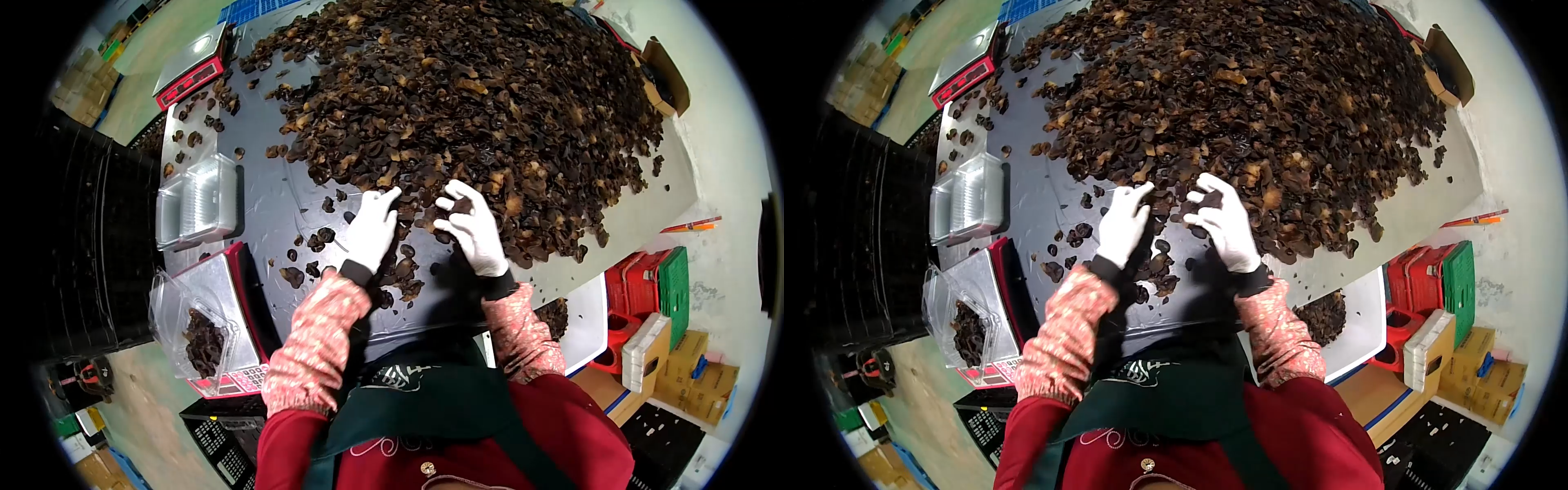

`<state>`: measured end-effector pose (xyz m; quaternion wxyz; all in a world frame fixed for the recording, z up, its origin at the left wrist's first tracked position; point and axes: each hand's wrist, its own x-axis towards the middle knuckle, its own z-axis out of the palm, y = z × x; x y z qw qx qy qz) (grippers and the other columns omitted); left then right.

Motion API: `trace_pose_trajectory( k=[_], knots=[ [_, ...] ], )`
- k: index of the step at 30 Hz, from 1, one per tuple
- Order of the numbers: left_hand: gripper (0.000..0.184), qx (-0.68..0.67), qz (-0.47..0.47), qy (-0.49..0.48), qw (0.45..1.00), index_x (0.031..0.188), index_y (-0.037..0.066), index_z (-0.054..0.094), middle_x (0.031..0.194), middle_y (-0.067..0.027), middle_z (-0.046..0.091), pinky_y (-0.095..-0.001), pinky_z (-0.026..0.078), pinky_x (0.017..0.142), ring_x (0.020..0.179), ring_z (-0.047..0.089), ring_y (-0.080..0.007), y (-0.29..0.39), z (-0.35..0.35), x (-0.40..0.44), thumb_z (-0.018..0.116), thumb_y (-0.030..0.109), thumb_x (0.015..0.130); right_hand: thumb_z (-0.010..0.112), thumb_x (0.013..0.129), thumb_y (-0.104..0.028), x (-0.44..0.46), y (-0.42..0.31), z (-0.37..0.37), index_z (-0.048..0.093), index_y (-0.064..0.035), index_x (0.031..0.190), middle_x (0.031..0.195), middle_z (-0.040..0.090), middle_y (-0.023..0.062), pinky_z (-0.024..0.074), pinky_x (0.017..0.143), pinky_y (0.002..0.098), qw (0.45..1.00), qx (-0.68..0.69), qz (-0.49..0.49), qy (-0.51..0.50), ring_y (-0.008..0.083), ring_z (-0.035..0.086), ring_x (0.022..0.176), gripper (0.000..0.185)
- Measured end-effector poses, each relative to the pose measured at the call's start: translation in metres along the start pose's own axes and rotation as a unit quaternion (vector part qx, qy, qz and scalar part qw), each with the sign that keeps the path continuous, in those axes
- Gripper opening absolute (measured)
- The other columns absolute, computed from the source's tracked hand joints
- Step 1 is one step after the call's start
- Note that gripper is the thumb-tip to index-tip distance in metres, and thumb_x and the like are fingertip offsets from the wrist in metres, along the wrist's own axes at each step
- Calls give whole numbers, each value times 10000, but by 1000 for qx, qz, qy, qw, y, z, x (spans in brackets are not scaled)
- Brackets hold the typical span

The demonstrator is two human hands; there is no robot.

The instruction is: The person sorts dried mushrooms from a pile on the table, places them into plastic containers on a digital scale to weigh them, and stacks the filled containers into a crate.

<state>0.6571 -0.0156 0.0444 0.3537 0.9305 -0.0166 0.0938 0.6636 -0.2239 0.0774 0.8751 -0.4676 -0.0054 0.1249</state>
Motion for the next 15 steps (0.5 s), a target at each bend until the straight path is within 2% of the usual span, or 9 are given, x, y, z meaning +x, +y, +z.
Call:
trace_pose_trajectory(
  k=[3, 6, 7, 9, 10, 12, 13, 14, 15],
  knots=[
    [139, 87, 9, 11, 996, 980, 94, 561, 1037, -135, 525, -443, 520, 696, 904, 602, -330, -4, 24, 15, 629, 160, 878, 587, 855, -25, 2, -16, -23, 461, -23, 1378, 1326, 485, 80, 511, 940, 427, 997, 74, 15, 31, 256, 512, 1221, 538],
    [134, 20, 3, 94, 995, 944, 89, 567, 1065, -134, 544, -417, 517, 733, 893, 597, -333, -17, 17, 7, 641, 177, 874, 571, 923, -62, -2, -21, -27, 557, -8, 1259, 1111, 576, 54, 514, 800, 313, 991, 122, 16, 50, 156, 587, 977, 340],
    [130, -2, 3, 143, 990, 911, 71, 554, 1003, -145, 560, -386, 507, 723, 849, 589, -321, -30, 14, 0, 630, 169, 874, 571, 923, -62, -3, -18, -28, 557, -8, 1259, 1111, 576, 54, 514, 800, 313, 990, 125, 16, 55, 156, 587, 977, 340],
    [113, -194, -179, 45, 963, 884, 76, 545, 762, -41, 566, -288, 462, 586, 649, 566, -152, -51, -8, -14, 629, 147, 911, 548, 955, -90, -4, -9, -24, 633, 7, 1121, 796, 567, 9, 420, 593, 208, 997, -65, 48, 2, 71, 520, 664, 210],
    [120, -315, -253, 1, 915, 873, 82, 550, 683, 5, 560, -246, 438, 543, 597, 552, -87, -58, -19, -20, 640, 144, 922, 535, 946, -81, -5, -5, -17, 640, 6, 1127, 783, 557, -8, 408, 577, 192, 974, -220, -5, -51, 52, 506, 664, 226],
    [113, -387, -249, 21, 888, 867, 109, 539, 666, 46, 540, -206, 375, 483, 533, 496, -35, -65, -35, -39, 616, 131, 945, 513, 933, -62, 2, 11, -2, 649, 1, 1134, 808, 577, -9, 413, 573, 191, 982, -163, 93, -34, 52, 518, 665, 251],
    [103, -389, -260, 26, 883, 881, 112, 527, 679, 38, 544, -207, 381, 486, 540, 500, -43, -64, -45, -46, 612, 110, 939, 485, 925, -52, 7, 30, -4, 647, -14, 1162, 914, 609, 15, 423, 577, 184, 977, -202, 55, -39, 44, 519, 677, 290],
    [73, -403, -267, 30, 875, 926, 99, 539, 700, 39, 549, -202, 391, 494, 538, 498, -44, -64, -53, -53, 611, 101, 936, 517, 917, -70, 13, 47, -9, 646, -57, 1183, 1089, 622, 64, 498, 656, 245, 948, -316, 5, -35, 133, 608, 767, 296],
    [67, -426, -266, 33, 864, 962, 93, 549, 710, 37, 553, -202, 398, 500, 541, 500, -43, -65, -60, -60, 610, 95, 933, 546, 907, -92, 20, 61, -12, 641, -81, 1197, 1151, 602, 81, 515, 721, 287, 880, -453, -137, -33, 191, 626, 855, 305]
  ],
)
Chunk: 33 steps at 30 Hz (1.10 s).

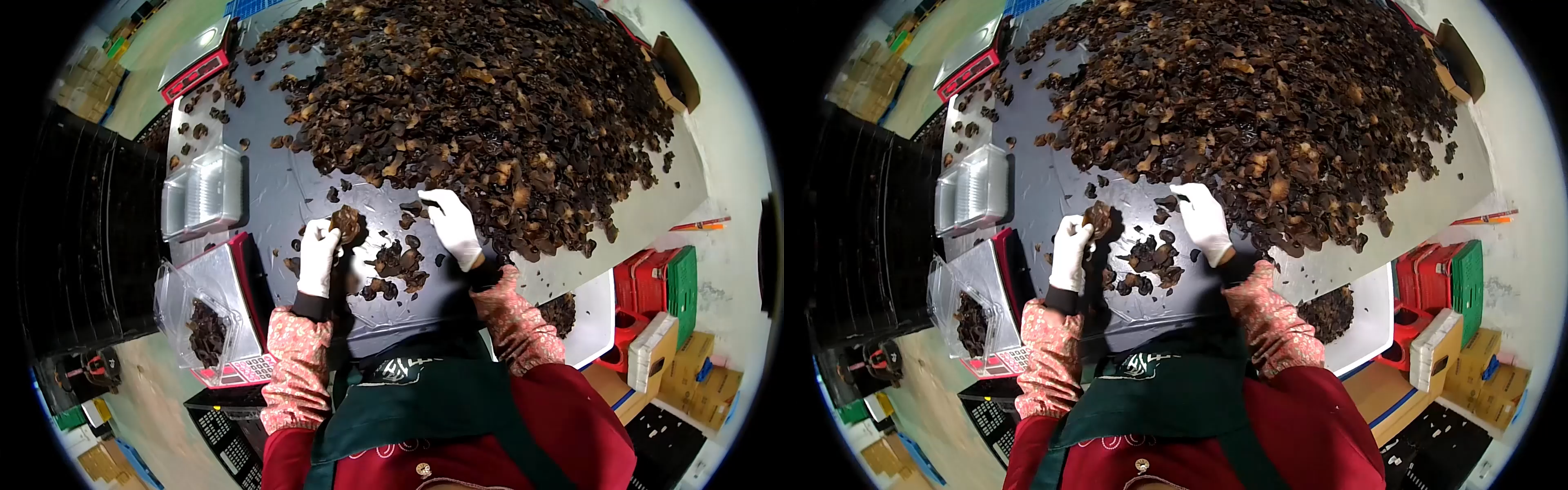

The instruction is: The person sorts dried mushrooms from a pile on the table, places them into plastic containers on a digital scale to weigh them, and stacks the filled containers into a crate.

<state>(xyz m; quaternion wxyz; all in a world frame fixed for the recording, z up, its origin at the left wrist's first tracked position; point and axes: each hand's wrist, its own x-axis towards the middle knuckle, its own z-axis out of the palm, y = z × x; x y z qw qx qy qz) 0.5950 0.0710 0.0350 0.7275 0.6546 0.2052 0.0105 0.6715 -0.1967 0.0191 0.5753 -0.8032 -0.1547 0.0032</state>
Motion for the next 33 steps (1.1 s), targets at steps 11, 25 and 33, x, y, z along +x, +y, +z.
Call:
trace_pose_trajectory(
  k=[11, 25, 33],
  knots=[
    [212, -71, -12, 11, 997, 1137, 43, 628, 923, 4, 657, -179, 436, 607, 678, 540, -25, 22, -27, -55, 607, 117, 940, 611, 942, -217, 14, -45, -3, 654, -46, 965, 807, 613, 3, 481, 620, 245, 939, 243, 228, -87, 120, 622, 771, 178],
    [194, -139, 4, 121, 983, 1074, 68, 533, 831, -59, 619, -217, 429, 479, 578, 550, -99, 20, -74, -137, 587, 234, 989, 690, 826, -272, 37, -24, 105, 635, -169, 1250, 1096, 661, 114, 523, 789, 373, 974, -170, -60, -137, 276, 654, 952, 440],
    [422, -141, 69, 189, 969, 1342, 18, 475, 992, -90, 663, -221, 473, 556, 712, 607, -104, 45, -84, -176, 583, 74, 938, 662, 862, -232, 35, -42, 134, 665, -70, 900, 777, 678, 94, 496, 636, 350, 977, -98, -31, -188, 237, 635, 677, 166]
  ],
)
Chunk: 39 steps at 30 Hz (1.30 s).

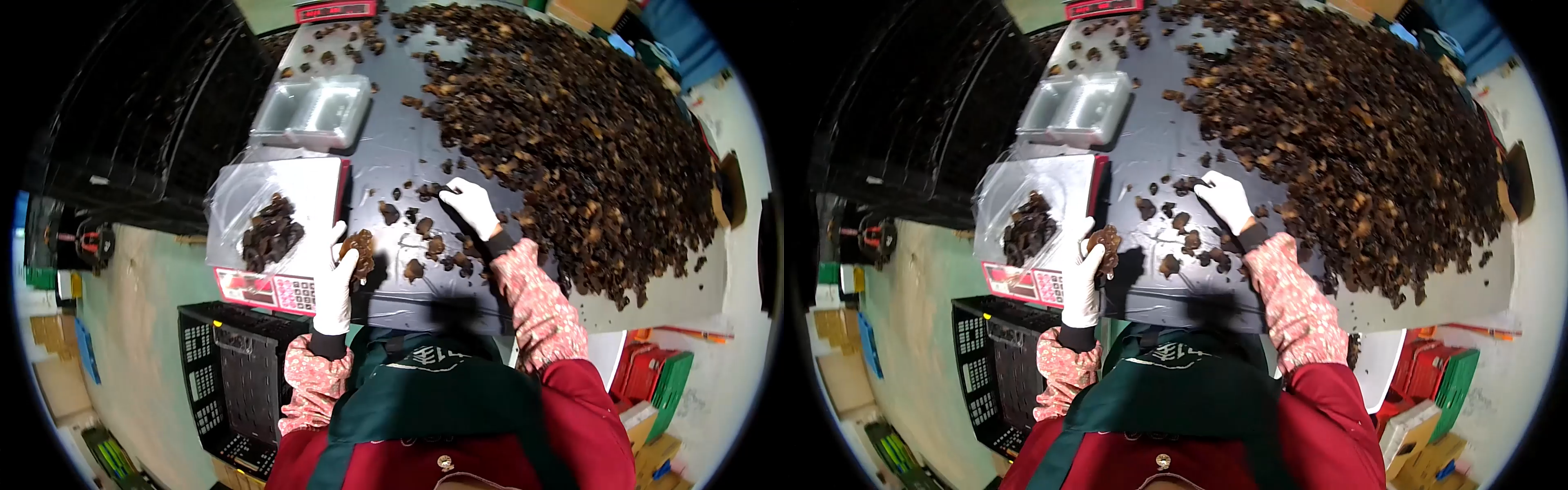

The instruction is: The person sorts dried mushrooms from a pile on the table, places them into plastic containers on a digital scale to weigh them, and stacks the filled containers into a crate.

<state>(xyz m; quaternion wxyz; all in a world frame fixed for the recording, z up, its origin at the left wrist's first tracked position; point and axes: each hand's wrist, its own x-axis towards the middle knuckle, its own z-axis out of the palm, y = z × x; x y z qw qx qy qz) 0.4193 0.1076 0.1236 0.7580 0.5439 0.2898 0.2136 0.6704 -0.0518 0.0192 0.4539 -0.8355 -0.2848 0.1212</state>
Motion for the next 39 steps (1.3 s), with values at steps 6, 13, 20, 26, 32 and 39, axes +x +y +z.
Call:
trace_pose_trajectory(
  k=[6, 13, 20, 26, 32, 39],
  knots=[
    [193, 199, 143, 152, 957, 1122, 12, 611, 948, -41, 619, -251, 482, 774, 809, 593, -103, 47, -63, -4, 539, 73, 954, 673, 906, -196, -15, -162, 28, 660, -38, 1012, 738, 567, -42, 397, 560, 204, 912, 347, 87, -201, 31, 504, 647, 191],
    [150, 360, 310, 283, 833, 1076, -1, 615, 1065, -89, 640, -310, 459, 924, 998, 594, -183, 64, -118, 51, 529, 67, 974, 613, 845, -202, -3, -261, 147, 677, -78, 964, 949, 640, 116, 469, 873, 412, 944, 47, -327, 19, 269, 611, 899, 184],
    [185, 532, 301, 143, 778, 1065, -7, 648, 1126, -174, 657, -408, 455, 959, 1083, 606, -341, 51, -145, 52, 575, 123, 956, 606, 820, -216, -27, -258, 157, 663, -58, 1101, 1156, 642, 109, 302, 1115, 471, 939, 26, -337, 71, 297, 486, 1250, 328],
    [238, 607, 395, 149, 673, 1151, -19, 626, 1191, -164, 641, -420, 424, 1017, 1145, 584, -324, 61, -139, 43, 600, 72, 933, 604, 879, -106, -74, -173, 61, 717, -66, 1043, 1073, 698, 88, 474, 962, 382, 981, 171, -91, 4, 259, 614, 1093, 203],
    [186, 417, 366, -10, 832, 1053, -11, 655, 1015, -153, 658, -373, 496, 885, 969, 634, -290, 30, -37, -3, 549, -45, 903, 631, 888, -198, -124, -54, 1, 706, -83, 1058, 977, 689, 70, 502, 803, 367, 985, -50, 50, 157, 248, 640, 935, 219],
    [189, 401, 269, -101, 870, 1106, 19, 642, 992, -148, 647, -353, 512, 825, 919, 653, -299, -88, 30, 42, 576, 50, 931, 681, 803, -226, -114, -51, 27, 673, -140, 1033, 900, 637, 45, 419, 774, 408, 922, -382, -69, -6, 269, 568, 901, 245]
  ],
)
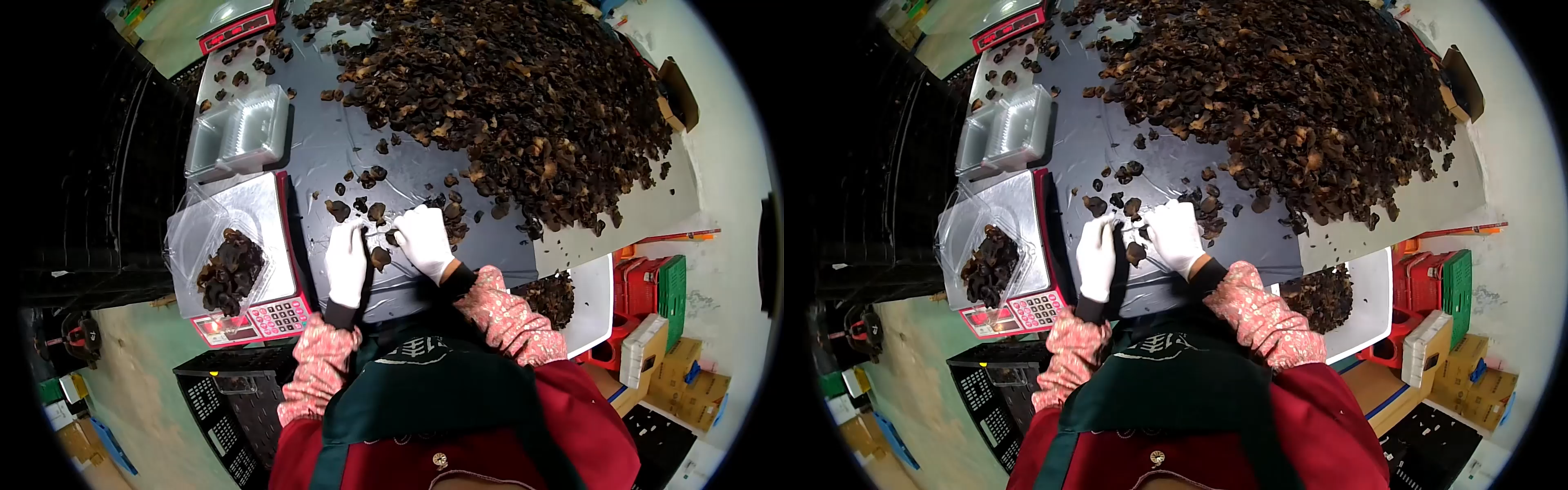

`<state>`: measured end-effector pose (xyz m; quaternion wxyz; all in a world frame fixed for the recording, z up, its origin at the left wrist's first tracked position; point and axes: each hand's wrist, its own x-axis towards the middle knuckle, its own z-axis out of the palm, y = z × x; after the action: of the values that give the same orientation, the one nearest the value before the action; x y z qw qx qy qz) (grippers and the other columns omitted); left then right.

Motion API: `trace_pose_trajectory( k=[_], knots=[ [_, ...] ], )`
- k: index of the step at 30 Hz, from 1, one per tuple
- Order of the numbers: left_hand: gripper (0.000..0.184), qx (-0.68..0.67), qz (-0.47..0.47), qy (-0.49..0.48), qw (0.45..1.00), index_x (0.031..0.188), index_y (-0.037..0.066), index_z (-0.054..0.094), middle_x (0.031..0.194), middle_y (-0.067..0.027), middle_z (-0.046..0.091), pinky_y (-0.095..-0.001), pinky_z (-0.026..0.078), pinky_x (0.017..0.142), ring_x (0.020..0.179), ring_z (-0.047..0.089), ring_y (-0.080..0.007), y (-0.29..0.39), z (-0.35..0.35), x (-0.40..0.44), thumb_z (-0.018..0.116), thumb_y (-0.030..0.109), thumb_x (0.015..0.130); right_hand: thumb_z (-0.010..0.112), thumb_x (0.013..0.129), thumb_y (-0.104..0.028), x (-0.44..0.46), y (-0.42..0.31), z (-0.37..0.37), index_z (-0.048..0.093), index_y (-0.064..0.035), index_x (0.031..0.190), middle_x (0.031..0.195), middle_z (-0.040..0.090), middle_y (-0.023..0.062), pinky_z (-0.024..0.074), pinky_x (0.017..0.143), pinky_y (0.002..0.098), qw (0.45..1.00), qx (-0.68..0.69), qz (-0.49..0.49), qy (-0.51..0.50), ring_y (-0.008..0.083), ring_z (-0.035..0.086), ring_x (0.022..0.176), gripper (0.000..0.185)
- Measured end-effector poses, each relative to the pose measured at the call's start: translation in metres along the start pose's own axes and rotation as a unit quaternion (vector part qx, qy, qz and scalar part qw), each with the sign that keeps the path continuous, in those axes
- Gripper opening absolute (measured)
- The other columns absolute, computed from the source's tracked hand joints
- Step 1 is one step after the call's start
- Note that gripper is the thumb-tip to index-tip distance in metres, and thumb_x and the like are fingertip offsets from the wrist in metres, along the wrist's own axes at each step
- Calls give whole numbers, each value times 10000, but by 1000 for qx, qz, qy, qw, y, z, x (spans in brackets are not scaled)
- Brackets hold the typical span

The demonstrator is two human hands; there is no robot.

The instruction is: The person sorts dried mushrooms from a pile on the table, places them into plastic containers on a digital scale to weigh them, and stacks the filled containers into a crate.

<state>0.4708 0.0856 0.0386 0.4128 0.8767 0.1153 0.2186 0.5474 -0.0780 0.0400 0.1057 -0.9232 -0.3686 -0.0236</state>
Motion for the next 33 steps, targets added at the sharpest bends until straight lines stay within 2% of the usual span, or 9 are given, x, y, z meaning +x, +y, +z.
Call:
trace_pose_trajectory(
  k=[5, 9, 11, 15, 17, 22, 25, 27, 33],
  knots=[
    [252, 152, -59, -128, 978, 1150, 158, 621, 1051, -125, 590, -439, 527, 764, 887, 651, -359, 8, 41, 24, 629, 218, 906, 584, 851, -60, -29, 27, -36, 649, -60, 1020, 1036, 657, 91, 527, 740, 328, 879, 435, 176, 87, 225, 647, 892, 181],
    [162, 136, -67, -109, 982, 980, 112, 586, 1017, -129, 561, -469, 503, 707, 843, 634, -364, 7, 43, 17, 633, 248, 907, 440, 836, 43, -42, 57, -52, 591, 16, 1127, 1182, 608, 163, 578, 806, 357, 520, 815, 254, 41, 257, 649, 1036, 329],
    [190, 130, -68, -56, 988, 935, 87, 569, 975, -128, 552, -468, 487, 694, 814, 615, -368, -2, 47, 9, 639, 262, 906, 476, 869, -4, -35, 61, -48, 607, 9, 1128, 1106, 616, 119, 544, 744, 296, 500, 829, 246, 38, 187, 635, 907, 291],
    [205, 129, -121, -54, 983, 915, 71, 546, 900, -128, 578, -439, 492, 699, 816, 622, -354, -1, 39, 5, 678, 224, 885, 636, 888, -143, 24, 45, -46, 657, -74, 1173, 816, 549, -36, 418, 623, 209, 716, 661, 224, -25, 51, 490, 664, 294],
    [185, 58, -142, -11, 988, 950, 81, 545, 937, -135, 621, -407, 506, 729, 848, 646, -330, -3, 37, 4, 690, 161, 870, 678, 827, -153, 64, 42, -7, 634, -94, 1250, 954, 614, 51, 489, 788, 303, 919, 372, 106, 78, 201, 608, 861, 429],
    [417, -14, -174, 103, 979, 1195, 55, 613, 1017, -163, 555, -331, 471, 888, 1002, 595, -297, 2, 0, 26, 575, -34, 790, 694, 825, -198, 102, 49, 37, 667, -117, 1070, 1087, 613, 120, 507, 840, 428, 966, 253, 46, 37, 351, 630, 991, 259],
    [472, 92, -129, 97, 983, 1224, 85, 612, 1121, -165, 507, -387, 491, 919, 1014, 593, -350, -30, 4, 38, 584, -13, 763, 658, 846, -144, 101, 58, 24, 620, -26, 970, 960, 661, 159, 531, 726, 377, 939, 310, 149, 16, 291, 671, 842, 175],
    [516, 132, -82, 79, 985, 1263, 104, 612, 1242, -200, 502, -426, 484, 953, 1080, 587, -379, -29, 13, 45, 596, -10, 760, 659, 904, -181, 79, 74, -4, 610, -24, 1000, 834, 641, 57, 473, 522, 227, 709, 659, 233, -92, 90, 614, 631, 191],
    [198, 109, -122, -28, 986, 1035, 67, 586, 1097, -171, 538, -447, 506, 817, 961, 602, -392, -19, 8, 36, 585, 23, 842, 627, 918, -80, 29, 75, -37, 597, 1, 1054, 906, 631, 39, 487, 639, 224, 601, 764, 229, -40, 97, 603, 765, 161]
  ],
)
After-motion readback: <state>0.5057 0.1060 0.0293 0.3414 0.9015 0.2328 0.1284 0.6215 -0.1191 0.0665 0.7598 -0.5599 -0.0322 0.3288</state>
